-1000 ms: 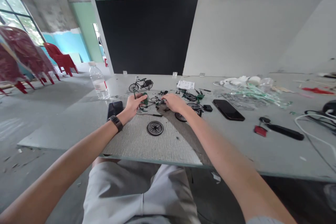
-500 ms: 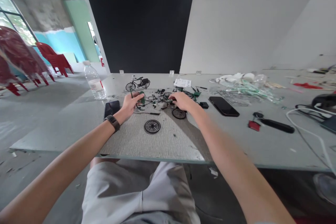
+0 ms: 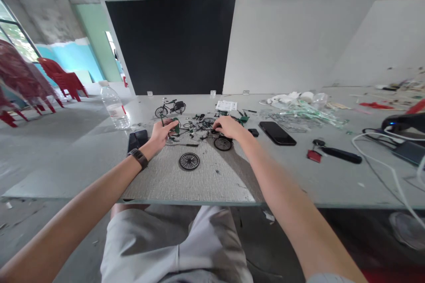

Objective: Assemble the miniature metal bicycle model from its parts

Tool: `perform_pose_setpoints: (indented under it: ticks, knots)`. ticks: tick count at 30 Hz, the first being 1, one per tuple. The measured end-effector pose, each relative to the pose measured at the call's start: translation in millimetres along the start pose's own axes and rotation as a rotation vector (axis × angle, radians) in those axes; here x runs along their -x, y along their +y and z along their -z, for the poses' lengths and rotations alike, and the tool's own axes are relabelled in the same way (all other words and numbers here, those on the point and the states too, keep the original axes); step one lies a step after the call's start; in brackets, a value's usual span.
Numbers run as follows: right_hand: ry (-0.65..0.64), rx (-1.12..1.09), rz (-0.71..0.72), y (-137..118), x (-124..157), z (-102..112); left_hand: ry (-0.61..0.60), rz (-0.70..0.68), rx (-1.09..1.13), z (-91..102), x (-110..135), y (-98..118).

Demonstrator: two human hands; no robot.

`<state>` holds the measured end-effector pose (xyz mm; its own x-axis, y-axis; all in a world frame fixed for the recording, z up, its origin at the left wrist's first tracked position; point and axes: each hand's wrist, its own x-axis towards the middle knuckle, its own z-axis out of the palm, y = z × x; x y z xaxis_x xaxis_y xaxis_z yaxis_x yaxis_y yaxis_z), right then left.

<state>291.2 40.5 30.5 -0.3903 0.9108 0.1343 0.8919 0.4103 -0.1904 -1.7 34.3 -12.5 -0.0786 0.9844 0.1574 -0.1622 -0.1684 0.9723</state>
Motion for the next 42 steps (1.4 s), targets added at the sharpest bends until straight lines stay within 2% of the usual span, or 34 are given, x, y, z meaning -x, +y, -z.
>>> perform_pose_setpoints:
  ticks: [3, 9, 15, 19, 31, 39, 42]
  knots:
    - [-0.013, 0.019, -0.002, 0.7, 0.1, -0.4, -0.001, -0.002, -0.005, 0.2, -0.3, -0.4]
    - [0.111, 0.056, 0.073, -23.1, -1.8, -10.9, -0.007, -0.006, 0.019, -3.3, 3.3, 2.8]
    - [0.040, 0.100, 0.150, -44.6, -12.9, -29.6, 0.013, 0.001, 0.028, -5.6, 6.2, 6.6]
    - [0.001, 0.090, 0.107, -45.2, -12.7, -29.3, 0.000, 0.000, 0.024, -4.5, 4.7, 4.8]
    - [0.011, 0.099, 0.042, -36.0, -7.5, -25.5, -0.005, 0.001, 0.038, -4.0, 5.5, 6.3]
    - [0.043, 0.136, -0.003, -32.2, -5.6, -25.7, 0.001, -0.002, 0.050, -4.4, 4.6, 6.0]
    - [0.086, 0.168, 0.026, -36.7, -5.1, -27.6, 0.000, -0.011, 0.046, -4.2, 3.8, 4.2]
